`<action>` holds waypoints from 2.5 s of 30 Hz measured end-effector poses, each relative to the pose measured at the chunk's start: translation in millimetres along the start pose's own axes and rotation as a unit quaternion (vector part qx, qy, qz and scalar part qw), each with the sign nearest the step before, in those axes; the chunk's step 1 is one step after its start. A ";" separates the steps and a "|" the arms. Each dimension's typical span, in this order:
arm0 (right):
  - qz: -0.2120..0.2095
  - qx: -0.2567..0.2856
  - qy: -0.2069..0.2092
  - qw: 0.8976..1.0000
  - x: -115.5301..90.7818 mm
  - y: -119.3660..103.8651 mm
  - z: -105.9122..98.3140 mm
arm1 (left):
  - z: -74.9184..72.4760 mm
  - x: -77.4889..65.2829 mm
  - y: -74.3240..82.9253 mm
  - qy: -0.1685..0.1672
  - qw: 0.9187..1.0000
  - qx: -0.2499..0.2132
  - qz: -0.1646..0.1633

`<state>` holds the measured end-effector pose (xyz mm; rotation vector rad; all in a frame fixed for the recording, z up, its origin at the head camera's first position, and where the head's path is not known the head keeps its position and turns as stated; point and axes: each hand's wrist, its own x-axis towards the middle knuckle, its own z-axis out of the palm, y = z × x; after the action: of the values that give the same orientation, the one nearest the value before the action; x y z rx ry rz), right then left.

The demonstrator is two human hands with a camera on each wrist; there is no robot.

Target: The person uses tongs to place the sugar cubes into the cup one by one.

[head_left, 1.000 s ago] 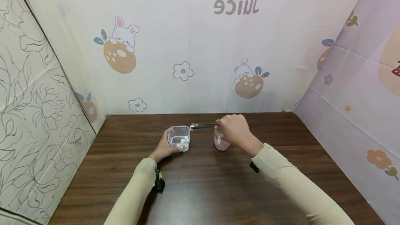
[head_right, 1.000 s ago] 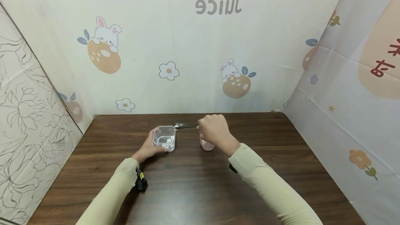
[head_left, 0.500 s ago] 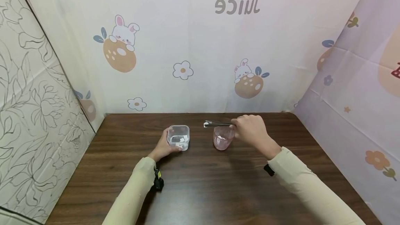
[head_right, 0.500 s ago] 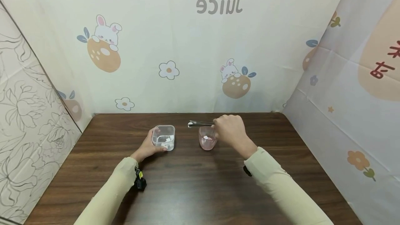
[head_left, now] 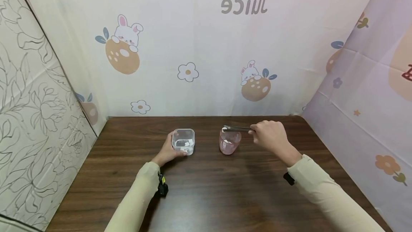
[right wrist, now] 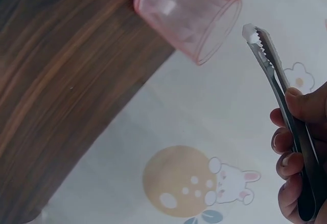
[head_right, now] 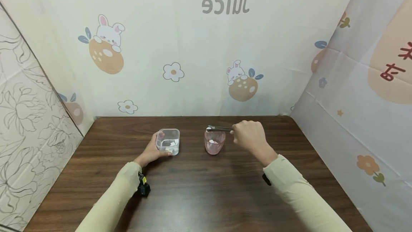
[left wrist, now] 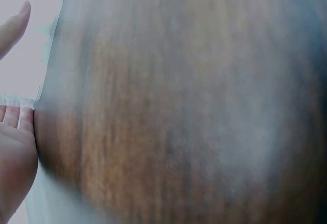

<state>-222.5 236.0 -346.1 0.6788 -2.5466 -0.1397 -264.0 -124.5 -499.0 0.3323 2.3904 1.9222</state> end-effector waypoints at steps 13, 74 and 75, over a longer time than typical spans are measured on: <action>0.001 -0.002 -0.048 0.999 -9.4 5.8 12.2 | -1.3 -11.1 20.8 -0.011 1.000 -0.003 0.009; -0.058 -0.072 -0.107 0.990 31.1 -11.5 21.8 | 2.8 7.9 -20.3 0.013 0.999 0.031 -0.010; -0.055 -0.073 -0.109 0.990 31.5 -11.0 20.5 | 2.6 7.8 -19.3 0.012 0.999 0.031 -0.010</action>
<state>-251.4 210.4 -352.6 0.7845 -2.6715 -0.4570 -273.7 -124.3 -517.6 0.2896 2.4639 1.8571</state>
